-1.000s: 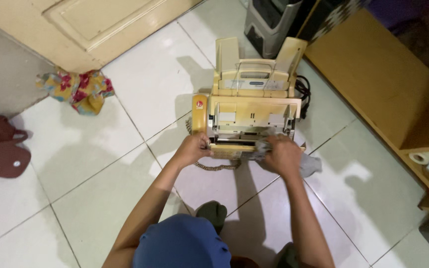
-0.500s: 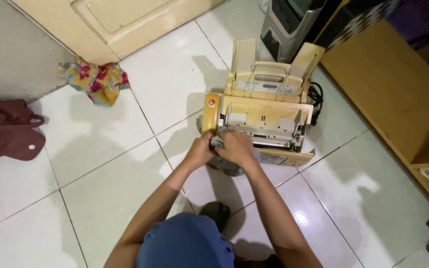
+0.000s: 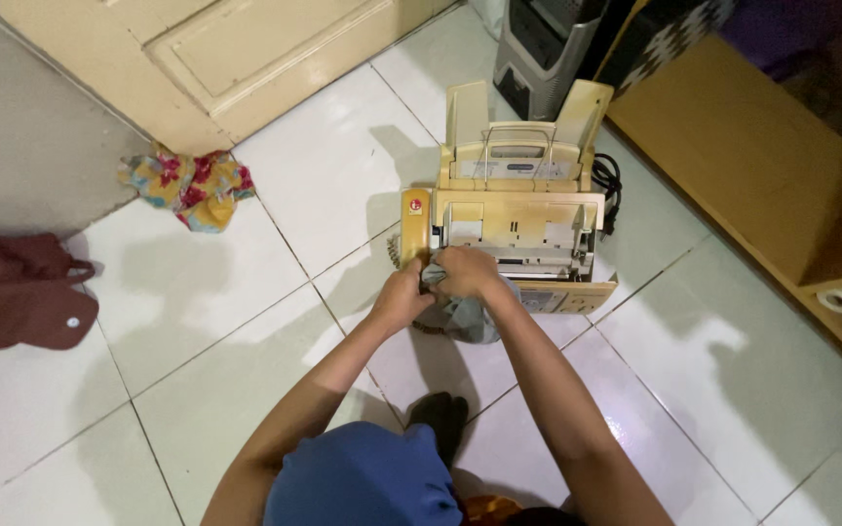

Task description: The person retrieves a fax machine from a shelf and sits on the floor to clean it. They remove the paper roll, wipe the exterior and interior surfaces with a cloth, and clean the internal rollers.

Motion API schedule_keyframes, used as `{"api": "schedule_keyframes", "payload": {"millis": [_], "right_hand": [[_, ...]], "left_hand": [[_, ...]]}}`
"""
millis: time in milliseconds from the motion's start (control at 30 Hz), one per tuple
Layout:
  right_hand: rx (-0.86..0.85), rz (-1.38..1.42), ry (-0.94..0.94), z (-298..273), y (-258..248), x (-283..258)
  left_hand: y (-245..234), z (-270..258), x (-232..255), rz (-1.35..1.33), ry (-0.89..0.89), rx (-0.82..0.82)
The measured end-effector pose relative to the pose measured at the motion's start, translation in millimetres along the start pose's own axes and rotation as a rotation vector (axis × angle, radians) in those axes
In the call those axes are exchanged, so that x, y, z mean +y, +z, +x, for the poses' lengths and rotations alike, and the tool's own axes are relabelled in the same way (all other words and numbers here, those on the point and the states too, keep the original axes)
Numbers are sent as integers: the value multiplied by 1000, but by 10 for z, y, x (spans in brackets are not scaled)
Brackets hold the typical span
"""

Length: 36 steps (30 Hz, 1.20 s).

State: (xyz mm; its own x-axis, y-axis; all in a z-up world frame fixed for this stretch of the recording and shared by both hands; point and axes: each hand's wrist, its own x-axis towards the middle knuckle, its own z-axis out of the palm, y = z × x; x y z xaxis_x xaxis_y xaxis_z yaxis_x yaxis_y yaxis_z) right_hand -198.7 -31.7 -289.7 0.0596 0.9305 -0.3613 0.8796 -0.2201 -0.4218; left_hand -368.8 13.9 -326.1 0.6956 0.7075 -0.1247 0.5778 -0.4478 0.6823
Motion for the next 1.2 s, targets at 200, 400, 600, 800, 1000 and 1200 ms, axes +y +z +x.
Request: {"api": "schedule_keyframes", "payload": {"millis": [200, 400, 600, 800, 1000, 1200], "right_hand": [[373, -34, -25, -244, 308, -35], [514, -180, -28, -354, 474, -147], [352, -226, -51, -556, 318, 27], [621, -387, 25, -841, 517, 365], [691, -229, -71, -167, 1076, 198], [803, -289, -214, -389, 993, 310]], "left_hand": [[-515, 66, 12, 14, 120, -182], [-1628, -85, 396, 174, 276, -179], [-2206, -101, 871, 612, 353, -244], [-2273, 104, 1439, 700, 377, -152], [-2047, 149, 2027, 678, 251, -66], [-1433, 555, 1836, 463, 278, -103]]}}
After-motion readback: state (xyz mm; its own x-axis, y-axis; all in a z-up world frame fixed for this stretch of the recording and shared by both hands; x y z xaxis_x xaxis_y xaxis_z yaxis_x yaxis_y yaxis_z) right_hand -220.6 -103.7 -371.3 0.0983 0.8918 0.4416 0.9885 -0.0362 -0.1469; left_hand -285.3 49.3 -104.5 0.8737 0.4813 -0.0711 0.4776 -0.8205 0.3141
